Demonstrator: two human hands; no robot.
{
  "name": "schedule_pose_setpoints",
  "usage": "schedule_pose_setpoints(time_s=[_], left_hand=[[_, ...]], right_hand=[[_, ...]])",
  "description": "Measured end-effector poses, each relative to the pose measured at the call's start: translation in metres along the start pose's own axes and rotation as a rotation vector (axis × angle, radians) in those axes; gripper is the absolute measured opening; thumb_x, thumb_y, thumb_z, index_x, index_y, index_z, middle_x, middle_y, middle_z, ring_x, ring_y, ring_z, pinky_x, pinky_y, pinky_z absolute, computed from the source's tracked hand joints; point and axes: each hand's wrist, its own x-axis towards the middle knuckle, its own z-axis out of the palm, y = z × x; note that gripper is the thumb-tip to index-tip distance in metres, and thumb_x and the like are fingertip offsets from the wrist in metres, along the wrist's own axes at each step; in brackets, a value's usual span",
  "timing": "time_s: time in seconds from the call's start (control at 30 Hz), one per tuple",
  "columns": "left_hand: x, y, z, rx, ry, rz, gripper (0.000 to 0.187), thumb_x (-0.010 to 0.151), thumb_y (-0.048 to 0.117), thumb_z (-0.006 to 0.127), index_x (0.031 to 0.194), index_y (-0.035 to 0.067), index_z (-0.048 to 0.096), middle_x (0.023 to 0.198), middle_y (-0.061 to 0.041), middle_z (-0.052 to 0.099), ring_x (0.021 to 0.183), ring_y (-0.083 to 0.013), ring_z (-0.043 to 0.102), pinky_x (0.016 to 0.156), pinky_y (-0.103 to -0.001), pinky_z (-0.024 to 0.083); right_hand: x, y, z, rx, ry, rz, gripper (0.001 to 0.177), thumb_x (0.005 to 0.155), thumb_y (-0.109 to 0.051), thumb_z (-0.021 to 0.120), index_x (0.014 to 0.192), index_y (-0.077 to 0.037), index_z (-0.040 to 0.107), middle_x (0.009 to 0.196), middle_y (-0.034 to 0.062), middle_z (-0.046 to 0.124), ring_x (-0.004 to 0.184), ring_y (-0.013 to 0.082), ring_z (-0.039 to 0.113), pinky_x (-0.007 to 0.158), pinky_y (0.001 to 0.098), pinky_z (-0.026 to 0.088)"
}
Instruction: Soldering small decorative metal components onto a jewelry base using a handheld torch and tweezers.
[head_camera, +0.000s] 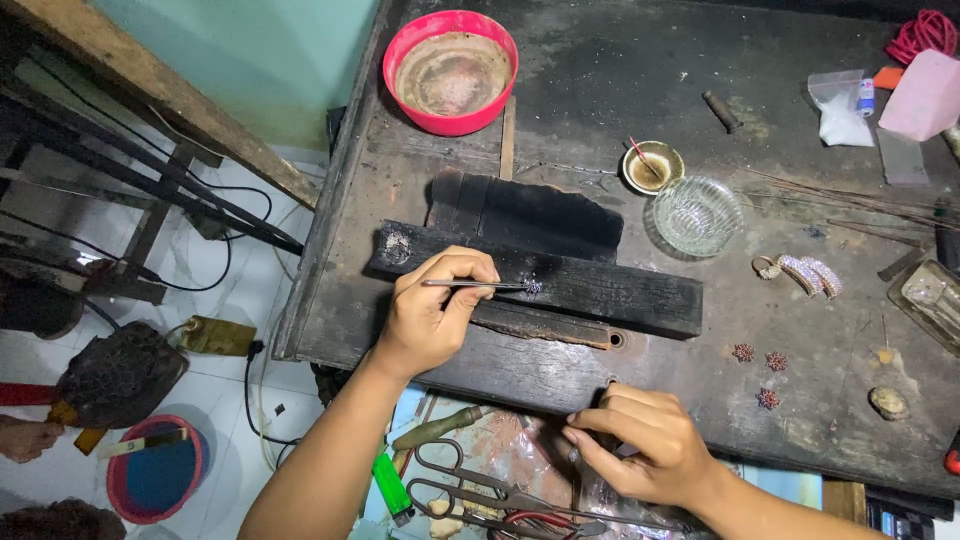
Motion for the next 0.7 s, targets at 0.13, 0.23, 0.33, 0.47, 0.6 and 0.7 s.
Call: schedule_pose_setpoints(time_s=[0.13, 0.23, 0.33, 0.47, 0.6, 0.7], left_hand=[[-0.001, 0.015, 0.001, 0.001, -0.037, -0.006, 0.002, 0.099, -0.001, 0.061, 0.1, -0.001, 0.059, 0.097, -0.017, 0.067, 0.091, -0.0287, 0.069, 0.086, -0.037, 0.057], [-0.006, 0.036, 0.015, -0.046, -0.193, 0.126, 0.007, 0.088, -0.007, 0.071, 0.093, -0.01, 0.067, 0.092, -0.023, 0.072, 0.086, -0.0305, 0.073, 0.082, -0.032, 0.065], [-0.018, 0.054, 0.037, -0.051, -0.28, 0.028, 0.01, 0.09, -0.005, 0.065, 0.099, -0.008, 0.069, 0.098, -0.02, 0.073, 0.087, -0.03, 0.073, 0.086, -0.037, 0.064], [-0.031, 0.056, 0.052, 0.019, -0.302, -0.032, 0.005, 0.096, 0.001, 0.065, 0.097, -0.004, 0.066, 0.094, -0.015, 0.069, 0.086, -0.0298, 0.066, 0.083, -0.04, 0.056], [-0.043, 0.054, 0.049, 0.258, -0.191, -0.052, 0.004, 0.091, 0.001, 0.072, 0.093, -0.003, 0.072, 0.088, -0.011, 0.065, 0.086, -0.0257, 0.058, 0.075, -0.036, 0.051], [-0.059, 0.052, 0.044, 0.463, -0.181, -0.043, 0.02, 0.092, 0.011, 0.077, 0.109, 0.001, 0.073, 0.101, -0.011, 0.066, 0.093, -0.0295, 0.057, 0.08, -0.041, 0.048]], right_hand=[[0.001, -0.001, -0.001, 0.005, 0.007, 0.001, 0.009, 0.083, -0.005, 0.079, 0.084, 0.0, 0.071, 0.066, 0.0065, 0.066, 0.048, 0.0166, 0.05, 0.046, 0.0274, 0.041], [0.002, -0.005, -0.004, 0.006, 0.012, -0.045, 0.009, 0.086, -0.006, 0.076, 0.084, 0.0, 0.069, 0.068, 0.0067, 0.065, 0.049, 0.0184, 0.049, 0.047, 0.0289, 0.04], [-0.002, -0.015, -0.005, -0.012, -0.052, -0.136, 0.012, 0.09, -0.012, 0.074, 0.086, -0.002, 0.069, 0.068, 0.0049, 0.066, 0.047, 0.0207, 0.052, 0.041, 0.032, 0.038], [-0.033, -0.027, 0.01, 0.097, -0.359, -0.166, 0.031, 0.105, -0.027, 0.065, 0.08, -0.008, 0.062, 0.062, 0.0044, 0.053, 0.05, 0.0241, 0.052, 0.045, 0.0368, 0.04], [-0.081, -0.026, 0.04, 0.075, -0.854, 0.05, 0.013, 0.093, -0.014, 0.065, 0.09, -0.011, 0.052, 0.071, 0.0061, 0.065, 0.062, 0.029, 0.068, 0.047, 0.0427, 0.043], [-0.091, -0.036, 0.06, -0.014, -1.083, 0.173, 0.02, 0.104, -0.02, 0.057, 0.1, -0.008, 0.042, 0.071, 0.0093, 0.058, 0.051, 0.0339, 0.059, 0.042, 0.0469, 0.037]])
